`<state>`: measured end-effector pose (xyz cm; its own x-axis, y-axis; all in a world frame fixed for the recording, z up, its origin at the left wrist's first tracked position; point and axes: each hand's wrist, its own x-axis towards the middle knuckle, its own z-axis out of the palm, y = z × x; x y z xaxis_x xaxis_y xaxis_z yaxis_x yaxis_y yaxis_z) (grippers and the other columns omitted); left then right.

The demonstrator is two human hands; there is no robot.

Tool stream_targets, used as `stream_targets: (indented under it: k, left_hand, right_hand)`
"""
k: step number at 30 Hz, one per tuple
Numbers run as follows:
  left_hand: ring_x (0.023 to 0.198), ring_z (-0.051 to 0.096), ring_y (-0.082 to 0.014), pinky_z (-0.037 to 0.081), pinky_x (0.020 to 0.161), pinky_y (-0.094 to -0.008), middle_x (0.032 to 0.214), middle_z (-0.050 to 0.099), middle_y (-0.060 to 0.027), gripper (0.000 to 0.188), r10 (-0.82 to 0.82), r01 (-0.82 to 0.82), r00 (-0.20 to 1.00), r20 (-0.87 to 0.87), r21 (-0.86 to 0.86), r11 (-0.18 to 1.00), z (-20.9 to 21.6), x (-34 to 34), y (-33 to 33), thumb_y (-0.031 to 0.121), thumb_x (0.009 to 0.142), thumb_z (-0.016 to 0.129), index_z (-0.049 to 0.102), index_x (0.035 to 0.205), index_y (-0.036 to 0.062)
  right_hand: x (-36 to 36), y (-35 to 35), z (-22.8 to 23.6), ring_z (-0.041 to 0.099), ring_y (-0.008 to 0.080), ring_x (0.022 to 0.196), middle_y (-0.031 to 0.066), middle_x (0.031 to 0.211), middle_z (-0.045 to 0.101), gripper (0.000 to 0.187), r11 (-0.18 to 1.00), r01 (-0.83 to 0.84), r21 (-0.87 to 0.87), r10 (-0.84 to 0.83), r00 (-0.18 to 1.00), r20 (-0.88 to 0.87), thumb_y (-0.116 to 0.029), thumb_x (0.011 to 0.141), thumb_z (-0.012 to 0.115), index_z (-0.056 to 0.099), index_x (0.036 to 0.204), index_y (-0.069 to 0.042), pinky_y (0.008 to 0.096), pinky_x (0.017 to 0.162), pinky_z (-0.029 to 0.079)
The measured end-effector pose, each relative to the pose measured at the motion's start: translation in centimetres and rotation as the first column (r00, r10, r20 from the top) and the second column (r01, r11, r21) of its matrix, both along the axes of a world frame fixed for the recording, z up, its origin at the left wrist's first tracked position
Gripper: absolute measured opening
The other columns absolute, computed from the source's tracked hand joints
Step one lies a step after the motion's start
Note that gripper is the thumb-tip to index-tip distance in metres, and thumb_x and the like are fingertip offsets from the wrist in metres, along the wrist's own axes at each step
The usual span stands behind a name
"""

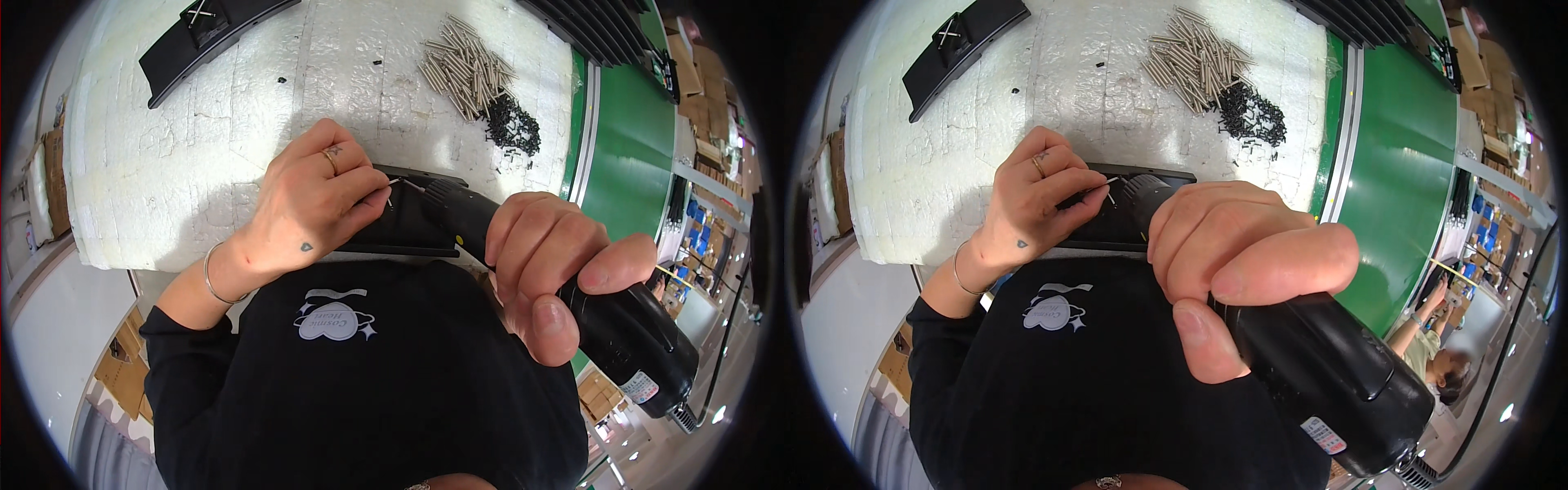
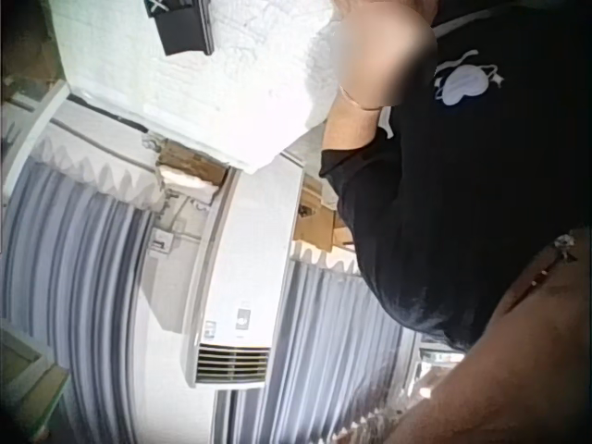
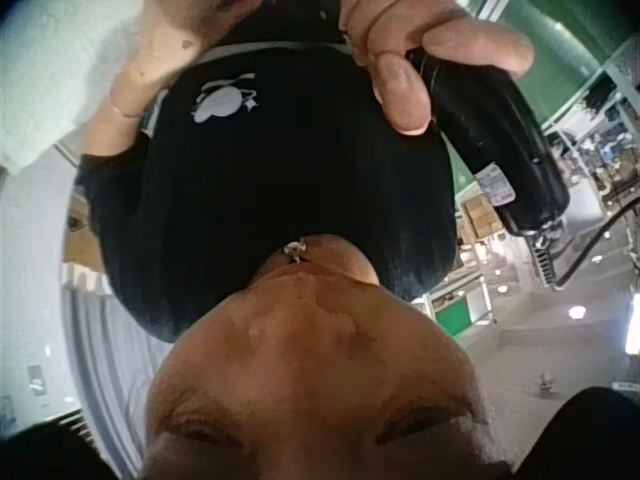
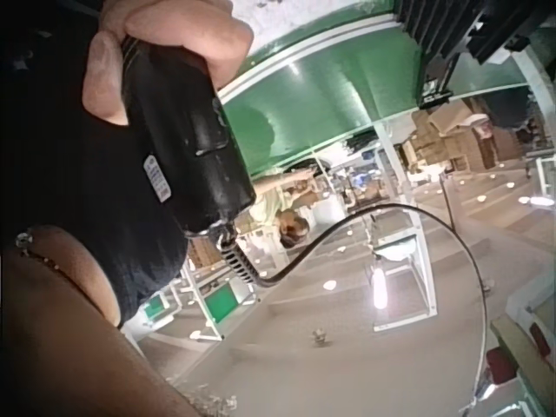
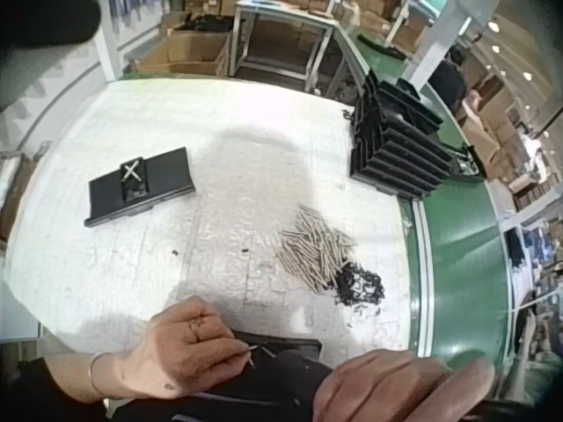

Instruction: Fastening screws into black plastic components using an electric screwdriver on a factory assembly line.

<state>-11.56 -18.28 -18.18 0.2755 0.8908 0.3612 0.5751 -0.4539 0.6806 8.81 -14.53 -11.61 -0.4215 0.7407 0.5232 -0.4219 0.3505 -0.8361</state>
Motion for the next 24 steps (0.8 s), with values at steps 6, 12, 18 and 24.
stream_targets:
  k: [6, 12, 18, 24]
  left_hand:
    - [0.077, 0.057, -0.0234, 0.05, 0.063, -0.0324, 0.074, 0.059, -0.0022, 0.017, 0.016, -0.016, 1.0, 0.014, -0.002, 1.0, -0.5, -0.1, -0.3, 0.005, 0.063, 0.078, 0.066, 0.076, 0.0054]
    - [0.077, 0.057, -0.0246, 0.049, 0.064, -0.0324, 0.076, 0.061, -0.0031, 0.022, -0.022, 0.022, 0.999, 0.039, -0.001, 1.0, -0.2, 0.1, -0.2, 0.0, 0.062, 0.079, 0.068, 0.08, 0.0054]
    - [0.077, 0.057, -0.0256, 0.05, 0.063, -0.0332, 0.077, 0.06, -0.0039, 0.022, -0.042, 0.042, 0.998, 0.04, 0.001, 0.999, -0.5, 0.1, -0.5, 0.002, 0.062, 0.079, 0.068, 0.081, 0.0054]
    - [0.075, 0.057, -0.0257, 0.05, 0.062, -0.0341, 0.076, 0.059, -0.004, 0.023, -0.048, 0.047, 0.997, 0.055, 0.007, 0.999, -0.7, 0.4, -0.6, 0.004, 0.063, 0.078, 0.068, 0.083, 0.0057]
  right_hand:
    - [-0.6, 0.6, 0.4, 0.053, 0.0121, 0.049, 0.0002, 0.064, 0.054, 0.034, 0.995, -0.094, 0.045, 0.091, 0.994, 0.065, -0.001, 0.077, 0.063, 0.041, 0.1, -0.013, 0.0282, 0.05, 0.046]
    - [-1.4, 1.7, 2.5, 0.053, 0.0157, 0.047, 0.0038, 0.063, 0.054, 0.034, 0.967, -0.241, 0.088, 0.211, 0.943, 0.258, 0.002, 0.075, 0.064, 0.04, 0.095, -0.01, 0.0321, 0.047, 0.047]
    - [-1.8, 1.9, 2.5, 0.052, 0.0165, 0.047, 0.0043, 0.063, 0.054, 0.035, 0.962, -0.26, 0.084, 0.226, 0.931, 0.288, 0.003, 0.075, 0.063, 0.04, 0.097, -0.01, 0.0323, 0.046, 0.046]
    - [-2.3, 0.1, 2.0, 0.052, 0.015, 0.047, 0.0018, 0.062, 0.052, 0.037, 0.999, -0.027, -0.03, 0.032, 0.982, 0.185, 0.0, 0.077, 0.063, 0.039, 0.102, -0.013, 0.0303, 0.045, 0.044]
